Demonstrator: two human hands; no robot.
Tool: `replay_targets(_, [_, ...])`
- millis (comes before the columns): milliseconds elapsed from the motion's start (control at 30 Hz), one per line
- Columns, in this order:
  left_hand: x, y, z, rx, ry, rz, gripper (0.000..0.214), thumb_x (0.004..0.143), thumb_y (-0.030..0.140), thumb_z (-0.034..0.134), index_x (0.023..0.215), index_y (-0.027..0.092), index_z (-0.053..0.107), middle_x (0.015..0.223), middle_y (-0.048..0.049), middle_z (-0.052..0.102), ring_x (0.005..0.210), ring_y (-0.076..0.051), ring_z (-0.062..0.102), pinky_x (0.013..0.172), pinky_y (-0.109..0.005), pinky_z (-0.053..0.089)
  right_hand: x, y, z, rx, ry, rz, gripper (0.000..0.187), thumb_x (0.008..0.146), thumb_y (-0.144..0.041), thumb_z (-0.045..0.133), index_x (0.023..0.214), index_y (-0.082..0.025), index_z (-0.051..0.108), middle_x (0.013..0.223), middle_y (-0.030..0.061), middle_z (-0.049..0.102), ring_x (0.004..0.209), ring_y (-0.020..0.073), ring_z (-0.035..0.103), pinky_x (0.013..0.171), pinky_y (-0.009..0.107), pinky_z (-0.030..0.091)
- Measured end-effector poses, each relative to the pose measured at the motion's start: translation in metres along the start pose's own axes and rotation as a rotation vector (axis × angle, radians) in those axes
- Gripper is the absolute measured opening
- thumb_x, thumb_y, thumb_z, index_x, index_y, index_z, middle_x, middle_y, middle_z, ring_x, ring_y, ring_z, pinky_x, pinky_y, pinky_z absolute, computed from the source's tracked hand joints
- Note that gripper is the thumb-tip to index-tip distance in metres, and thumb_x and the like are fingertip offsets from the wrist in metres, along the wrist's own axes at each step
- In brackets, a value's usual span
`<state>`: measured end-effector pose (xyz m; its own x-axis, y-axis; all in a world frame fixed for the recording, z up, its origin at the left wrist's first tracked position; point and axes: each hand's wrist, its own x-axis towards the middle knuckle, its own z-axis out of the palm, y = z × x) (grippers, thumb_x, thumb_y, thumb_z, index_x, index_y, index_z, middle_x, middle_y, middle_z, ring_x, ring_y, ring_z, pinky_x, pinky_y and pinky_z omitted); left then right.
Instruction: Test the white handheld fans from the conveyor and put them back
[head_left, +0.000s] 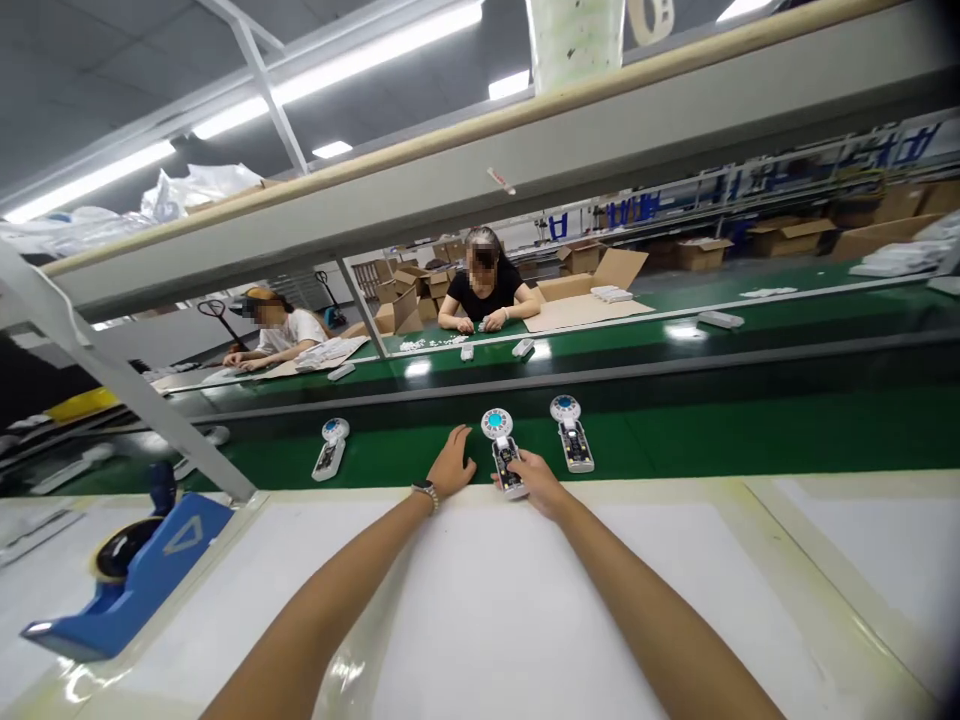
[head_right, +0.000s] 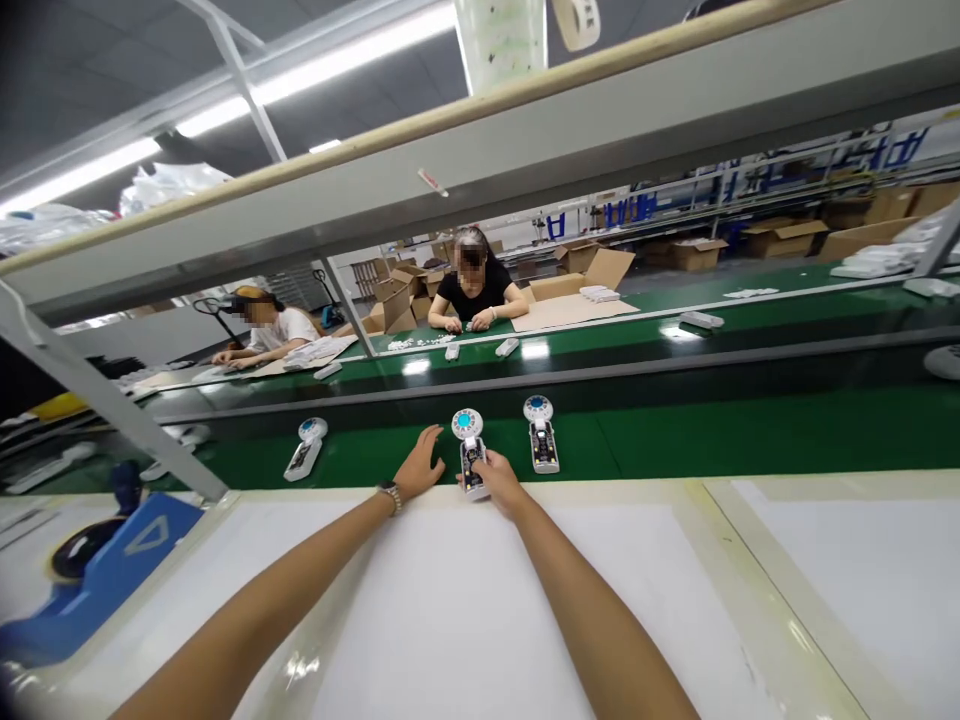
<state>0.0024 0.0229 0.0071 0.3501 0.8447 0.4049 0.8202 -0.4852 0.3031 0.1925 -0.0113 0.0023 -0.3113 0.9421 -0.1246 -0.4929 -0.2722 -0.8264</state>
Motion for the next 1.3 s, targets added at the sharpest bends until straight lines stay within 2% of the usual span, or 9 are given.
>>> replay_targets(267, [0.004, -0.005, 0.005, -0.088, -0.007, 0.031, 0.055, 0.073, 0.014, 0.047, 0.127, 0.012, 0.034, 0.131, -0.0174, 0.038, 0.112, -0.026, 0.049, 0.097, -0.046, 0.039, -0.001, -0.004, -0.008, -0.039, 0.015, -0.002, 0.013, 0.070, -0.013, 0.057, 0.081, -0.017, 0.051, 0.063, 0.0015, 0.062, 0.066, 0.0197, 0.067, 0.059, 0.030, 0.053])
replay_targets(500, [0.002, -0.006, 0.009, -0.082, 0.043, -0.011, 0.058, 0.074, 0.015, 0.047, 0.129, 0.009, 0.028, 0.122, -0.0180, 0.043, 0.105, -0.025, 0.052, 0.091, -0.045, 0.044, -0.005, -0.006, -0.010, -0.040, 0.025, 0.008, 0.012, 0.073, -0.009, 0.052, 0.081, -0.018, 0.051, 0.064, 0.0016, 0.063, 0.068, 0.0182, 0.067, 0.061, 0.029, 0.053])
replay_targets(700, [0.003, -0.004, 0.013, -0.083, 0.070, 0.001, 0.057, 0.075, 0.012, 0.045, 0.130, 0.010, 0.027, 0.126, -0.0193, 0.040, 0.112, -0.026, 0.049, 0.095, -0.047, 0.041, -0.013, -0.010, -0.007, -0.021, -0.015, 0.034, 0.012, 0.072, -0.011, 0.054, 0.082, -0.017, 0.053, 0.073, 0.0039, 0.065, 0.073, 0.0199, 0.068, 0.067, 0.032, 0.054])
replay_targets(833, [0.006, 0.000, 0.020, -0.108, 0.093, 0.024, 0.063, 0.074, 0.009, 0.043, 0.134, 0.010, 0.022, 0.133, -0.0210, 0.034, 0.123, -0.029, 0.038, 0.099, -0.049, 0.037, -0.022, -0.013, -0.007, -0.041, -0.132, 0.015, 0.031, 0.067, -0.017, 0.067, 0.096, -0.018, 0.056, 0.086, 0.0047, 0.065, 0.085, 0.0209, 0.066, 0.076, 0.032, 0.051])
replay_targets(933, [0.009, 0.002, 0.023, -0.131, 0.104, 0.049, 0.064, 0.074, 0.006, 0.040, 0.135, 0.009, 0.020, 0.136, -0.0218, 0.031, 0.128, -0.030, 0.031, 0.101, -0.050, 0.034, -0.020, -0.007, -0.005, -0.213, -0.201, -0.055, 0.044, 0.061, -0.024, 0.074, 0.101, -0.018, 0.057, 0.091, 0.0052, 0.065, 0.086, 0.0200, 0.064, 0.076, 0.032, 0.050])
replay_targets(1033, [0.008, 0.008, 0.021, -0.155, 0.145, 0.078, 0.055, 0.080, 0.008, 0.034, 0.133, 0.011, 0.022, 0.137, -0.0207, 0.030, 0.130, -0.028, 0.028, 0.103, -0.051, 0.030, -0.009, 0.007, 0.003, -0.446, -0.009, -0.144, 0.034, 0.064, -0.034, 0.070, 0.091, -0.016, 0.060, 0.076, 0.0046, 0.065, 0.065, 0.0182, 0.064, 0.061, 0.031, 0.051])
replay_targets(1133, [0.006, 0.018, 0.013, -0.179, 0.237, 0.114, 0.045, 0.087, 0.017, 0.033, 0.131, 0.015, 0.025, 0.138, -0.0177, 0.032, 0.130, -0.026, 0.028, 0.104, -0.051, 0.028, 0.003, 0.021, 0.013, -0.564, 0.183, -0.232, 0.019, 0.067, -0.035, 0.065, 0.070, -0.019, 0.058, 0.055, 0.0004, 0.056, 0.044, 0.0145, 0.052, 0.048, 0.030, 0.044])
replay_targets(1200, [0.003, 0.026, 0.008, -0.214, 0.209, 0.197, 0.039, 0.089, 0.023, 0.036, 0.127, 0.016, 0.033, 0.133, -0.0159, 0.040, 0.125, -0.026, 0.035, 0.102, -0.049, 0.031, 0.007, 0.023, 0.017, -0.627, 0.256, -0.303, 0.017, 0.064, -0.031, 0.067, 0.059, -0.021, 0.055, 0.050, -0.0008, 0.051, 0.045, 0.0135, 0.047, 0.051, 0.029, 0.042])
replay_targets(1300, [0.000, 0.030, 0.005, -0.301, 0.097, 0.268, 0.030, 0.090, 0.026, 0.036, 0.117, 0.018, 0.044, 0.117, -0.0121, 0.055, 0.111, -0.022, 0.050, 0.095, -0.041, 0.041, 0.010, 0.015, 0.015, -0.719, 0.385, -0.432, 0.012, 0.067, -0.030, 0.066, 0.064, -0.022, 0.057, 0.053, -0.0002, 0.050, 0.053, 0.0147, 0.045, 0.058, 0.029, 0.039])
